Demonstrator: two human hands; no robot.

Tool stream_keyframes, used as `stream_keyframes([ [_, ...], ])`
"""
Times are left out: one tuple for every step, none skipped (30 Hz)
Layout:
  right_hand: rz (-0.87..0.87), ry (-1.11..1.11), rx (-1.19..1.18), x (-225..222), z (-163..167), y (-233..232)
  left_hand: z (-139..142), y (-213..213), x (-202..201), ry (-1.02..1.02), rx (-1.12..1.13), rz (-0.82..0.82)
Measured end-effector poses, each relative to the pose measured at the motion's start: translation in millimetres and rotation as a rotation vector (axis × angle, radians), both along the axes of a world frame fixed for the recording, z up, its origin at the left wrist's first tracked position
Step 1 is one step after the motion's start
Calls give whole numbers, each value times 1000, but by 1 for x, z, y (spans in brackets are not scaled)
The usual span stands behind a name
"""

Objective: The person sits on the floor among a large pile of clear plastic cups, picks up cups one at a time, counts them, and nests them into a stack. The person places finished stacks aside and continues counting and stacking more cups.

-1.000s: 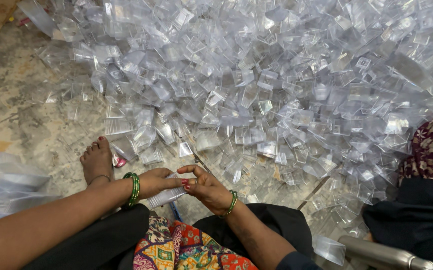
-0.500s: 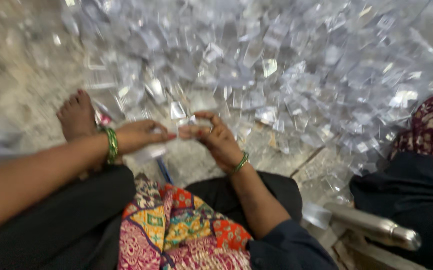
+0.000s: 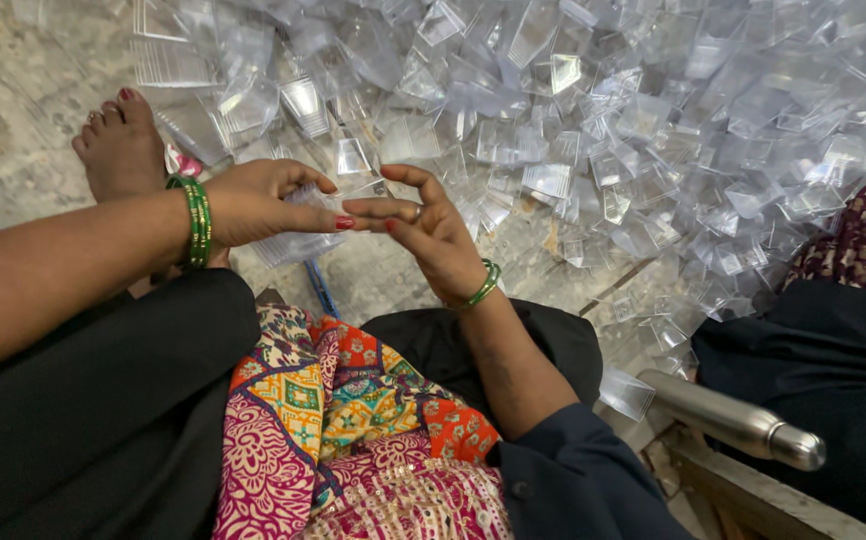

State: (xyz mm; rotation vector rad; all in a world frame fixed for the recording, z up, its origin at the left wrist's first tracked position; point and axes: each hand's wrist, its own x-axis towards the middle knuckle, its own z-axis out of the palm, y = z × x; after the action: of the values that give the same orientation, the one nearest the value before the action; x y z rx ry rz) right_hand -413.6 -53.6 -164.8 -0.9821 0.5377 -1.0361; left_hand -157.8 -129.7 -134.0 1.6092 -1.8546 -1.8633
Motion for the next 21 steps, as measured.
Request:
stream_keyframes([
  [10, -3, 0, 4, -1, 2, -2, 0, -1, -44, -28, -19],
  [5, 18, 25, 9, -2, 4, -5, 0, -2, -90, -55, -39],
  [0, 39, 49, 14, -3, 8, -6, 1, -2, -135, -84, -60],
  [-6, 60, 74, 18, -4, 11, -8, 2, -3, -147, -115, -76],
  [-3, 68, 79, 21, -4, 13, -9, 3, -3, -158, -147, -93],
  [-1, 76, 83, 22, -4, 13, -11, 3, -4, -169, -180, -110],
  [1, 85, 88, 23, -3, 14, -11, 3, -4, -165, -164, -106],
  [10, 82, 86, 22, -2, 15, -12, 3, -4, -160, -148, -102],
  [18, 80, 84, 21, -1, 15, -13, 4, -5, -156, -132, -98],
  [25, 77, 80, 20, 0, 15, -14, 4, -6, -157, -143, -115],
  [31, 80, 81, 19, 1, 16, -15, 4, -7, -159, -153, -132],
  [38, 83, 81, 19, 3, 17, -16, 4, -8, -159, -164, -149],
  [45, 86, 81, 19, 4, 17, -16, 5, -9, -151, -152, -143],
  [44, 86, 77, 19, 4, 17, -16, 5, -10, -143, -141, -137],
  [43, 86, 72, 20, 5, 17, -16, 5, -11, -135, -130, -131],
  [42, 87, 67, 20, 6, 17, -16, 5, -12, -140, -138, -131],
  [46, 84, 73, 19, 6, 17, -15, 6, -12, -145, -145, -131],
  [49, 82, 79, 18, 7, 17, -15, 6, -13, -150, -152, -132],
  [51, 79, 84, 17, 7, 16, -14, 5, -13, -163, -167, -144],
  [46, 64, 86, 16, 8, 15, -13, 5, -15, -176, -182, -156],
  [41, 49, 88, 15, 8, 15, -12, 5, -16, -189, -196, -167],
])
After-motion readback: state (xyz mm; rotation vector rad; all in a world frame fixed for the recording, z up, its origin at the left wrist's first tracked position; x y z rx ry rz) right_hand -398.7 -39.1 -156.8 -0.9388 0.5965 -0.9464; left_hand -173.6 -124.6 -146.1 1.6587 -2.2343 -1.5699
